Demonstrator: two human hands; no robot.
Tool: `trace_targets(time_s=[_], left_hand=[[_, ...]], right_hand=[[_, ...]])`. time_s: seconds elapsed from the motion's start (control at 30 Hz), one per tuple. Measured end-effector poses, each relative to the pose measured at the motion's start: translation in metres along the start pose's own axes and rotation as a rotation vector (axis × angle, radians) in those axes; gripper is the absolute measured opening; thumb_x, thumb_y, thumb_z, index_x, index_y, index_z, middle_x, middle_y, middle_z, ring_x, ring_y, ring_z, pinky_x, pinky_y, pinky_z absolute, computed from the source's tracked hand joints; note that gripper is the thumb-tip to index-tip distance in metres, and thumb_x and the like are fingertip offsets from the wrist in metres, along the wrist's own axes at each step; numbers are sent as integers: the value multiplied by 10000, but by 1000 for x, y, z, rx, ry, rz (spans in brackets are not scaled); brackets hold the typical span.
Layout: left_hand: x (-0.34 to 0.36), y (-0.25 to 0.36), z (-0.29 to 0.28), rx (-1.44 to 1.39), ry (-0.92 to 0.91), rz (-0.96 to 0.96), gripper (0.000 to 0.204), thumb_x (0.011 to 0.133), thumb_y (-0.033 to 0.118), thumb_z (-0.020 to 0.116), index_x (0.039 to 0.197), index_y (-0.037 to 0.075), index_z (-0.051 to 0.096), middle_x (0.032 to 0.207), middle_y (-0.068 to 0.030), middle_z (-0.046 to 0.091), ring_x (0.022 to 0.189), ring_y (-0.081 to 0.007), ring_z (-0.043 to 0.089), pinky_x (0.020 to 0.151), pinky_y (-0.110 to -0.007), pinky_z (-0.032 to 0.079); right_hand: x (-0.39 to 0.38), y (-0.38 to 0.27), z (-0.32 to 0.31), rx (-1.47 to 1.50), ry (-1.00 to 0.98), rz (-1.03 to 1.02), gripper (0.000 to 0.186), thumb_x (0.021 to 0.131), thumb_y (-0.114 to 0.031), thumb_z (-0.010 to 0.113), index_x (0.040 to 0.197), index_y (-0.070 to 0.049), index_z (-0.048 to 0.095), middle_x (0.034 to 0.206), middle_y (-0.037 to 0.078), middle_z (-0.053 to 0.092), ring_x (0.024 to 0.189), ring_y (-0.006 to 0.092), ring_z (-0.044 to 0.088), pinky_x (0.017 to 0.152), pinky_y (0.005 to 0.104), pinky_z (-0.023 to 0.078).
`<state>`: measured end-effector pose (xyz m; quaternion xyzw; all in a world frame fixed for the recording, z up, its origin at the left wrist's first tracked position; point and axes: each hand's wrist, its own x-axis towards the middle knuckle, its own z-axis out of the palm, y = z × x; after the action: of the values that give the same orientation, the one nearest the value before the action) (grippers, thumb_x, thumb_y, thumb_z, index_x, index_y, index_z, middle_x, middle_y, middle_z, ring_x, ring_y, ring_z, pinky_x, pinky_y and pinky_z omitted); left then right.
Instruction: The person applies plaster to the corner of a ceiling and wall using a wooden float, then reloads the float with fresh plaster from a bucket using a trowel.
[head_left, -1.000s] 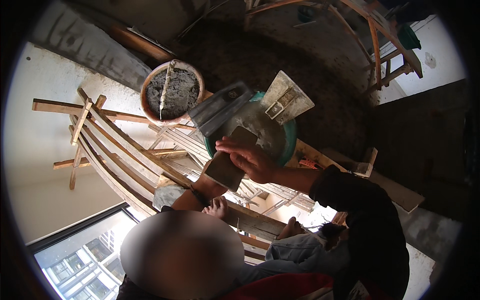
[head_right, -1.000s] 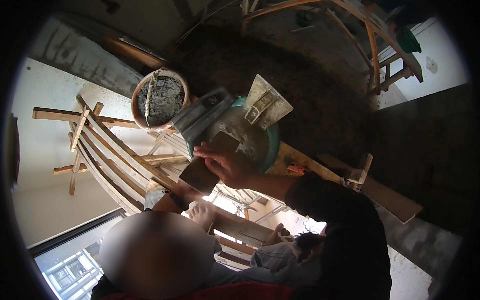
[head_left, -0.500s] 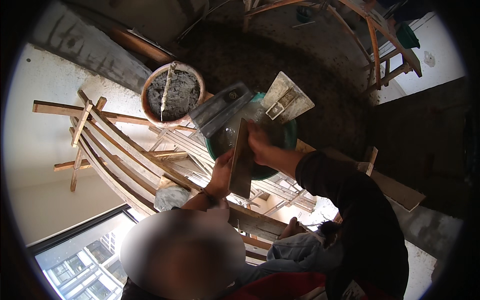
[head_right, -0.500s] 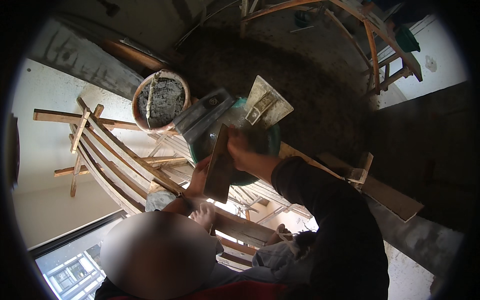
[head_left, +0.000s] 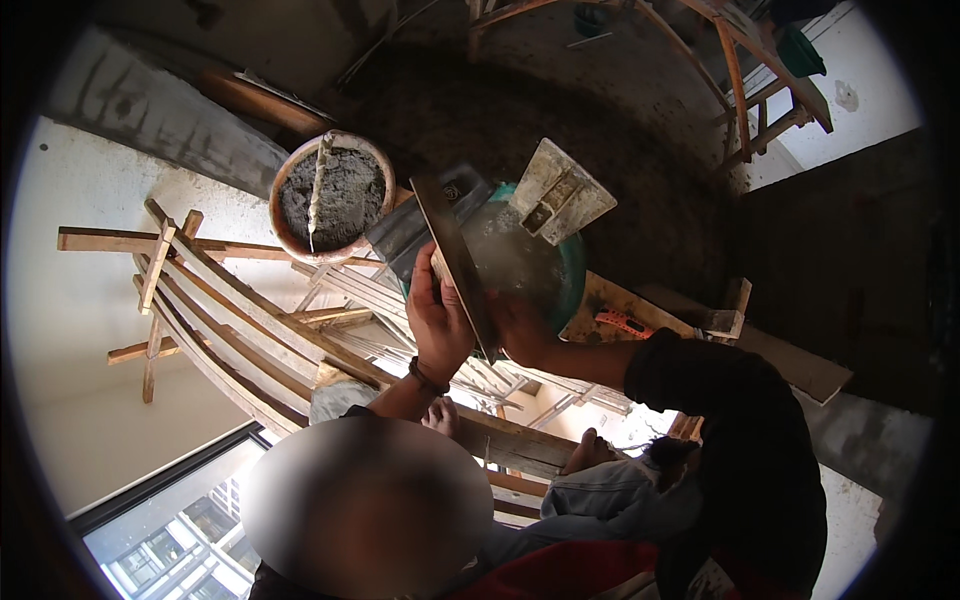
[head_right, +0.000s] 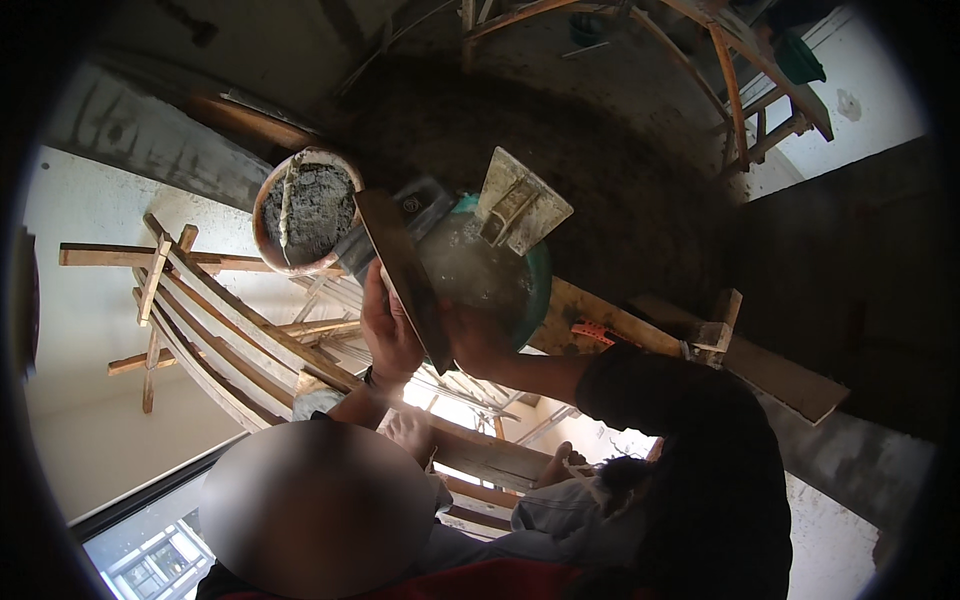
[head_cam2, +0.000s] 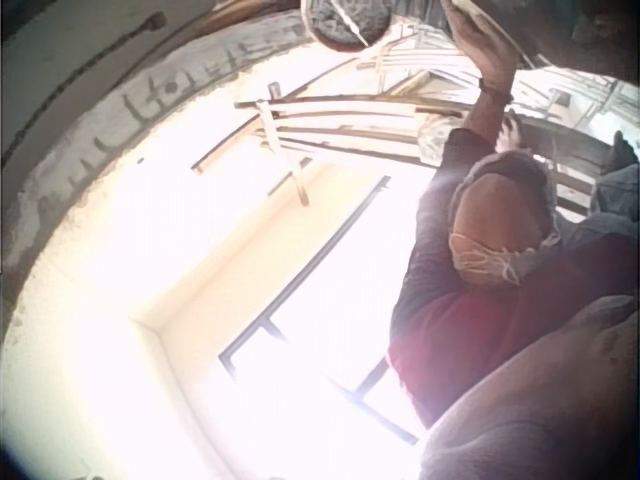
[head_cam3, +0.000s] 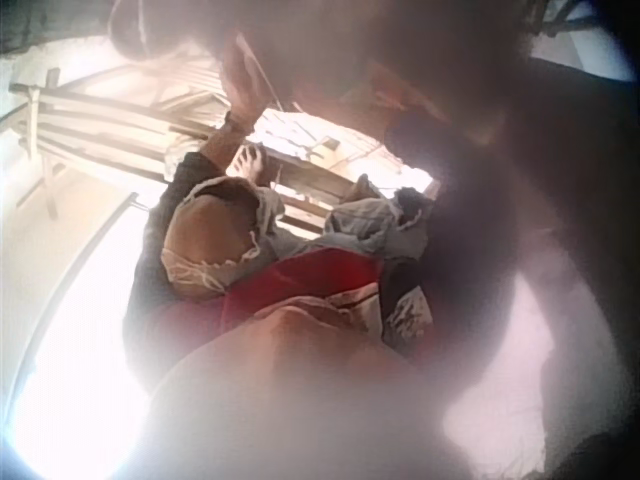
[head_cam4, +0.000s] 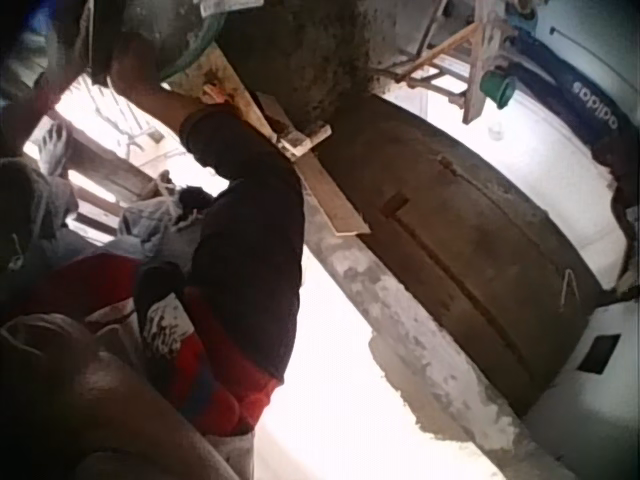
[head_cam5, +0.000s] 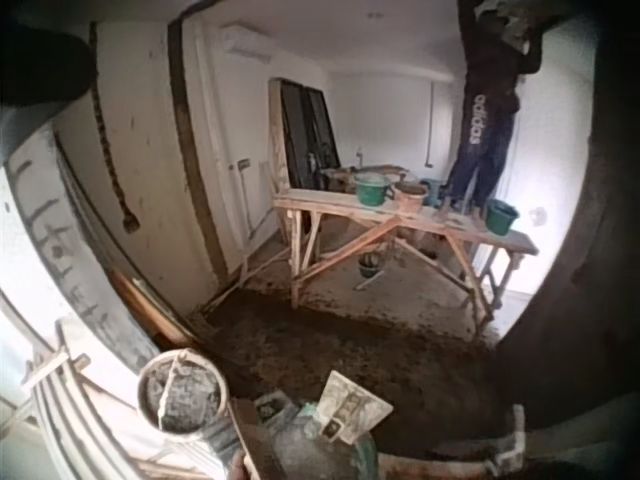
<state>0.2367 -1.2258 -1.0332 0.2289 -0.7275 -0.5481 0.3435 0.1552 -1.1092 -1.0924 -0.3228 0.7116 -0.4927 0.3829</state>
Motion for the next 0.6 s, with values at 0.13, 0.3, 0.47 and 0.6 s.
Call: trace_targets(time_s=[0.13, 0.3, 0.47, 0.6], left_hand=[[8, -8, -3, -153, -3, -29, 415, 1063, 247, 511, 1377, -7, 416, 1142, -92, 620, 1000, -143, 613, 864, -274, 503], [5, -34, -20, -215, 48, 25, 312, 1031, 179, 576, 1273, 16, 467, 1177, -91, 590, 1054, -155, 582, 923, -303, 481], [-33, -64, -40, 413, 35, 129, 202, 1009, 154, 558, 1123, -6, 605, 1064, -175, 646, 982, -368, 632, 870, -438, 480], [-57, -93, -45, 497, -150, 176, 304, 999, 75, 564, 1275, -41, 517, 1194, -203, 611, 1065, -314, 611, 929, -407, 469]], right_hand=[[23, -11, -25, -122, -26, -78, 362, 1042, -233, 394, 928, -38, 677, 917, 203, 685, 868, 409, 663, 760, 502, 507], [65, 40, -44, -841, -151, -190, 347, 1030, -250, 439, 917, -47, 697, 952, 166, 714, 846, 378, 682, 734, 465, 538], [89, 49, -54, 295, -41, 829, 342, 1039, -245, 424, 1024, -21, 682, 981, 137, 722, 832, 298, 693, 746, 418, 568], [54, -18, -24, 889, 117, 651, 342, 1065, -239, 405, 1162, -23, 652, 1029, 82, 710, 891, 237, 684, 823, 358, 556]])
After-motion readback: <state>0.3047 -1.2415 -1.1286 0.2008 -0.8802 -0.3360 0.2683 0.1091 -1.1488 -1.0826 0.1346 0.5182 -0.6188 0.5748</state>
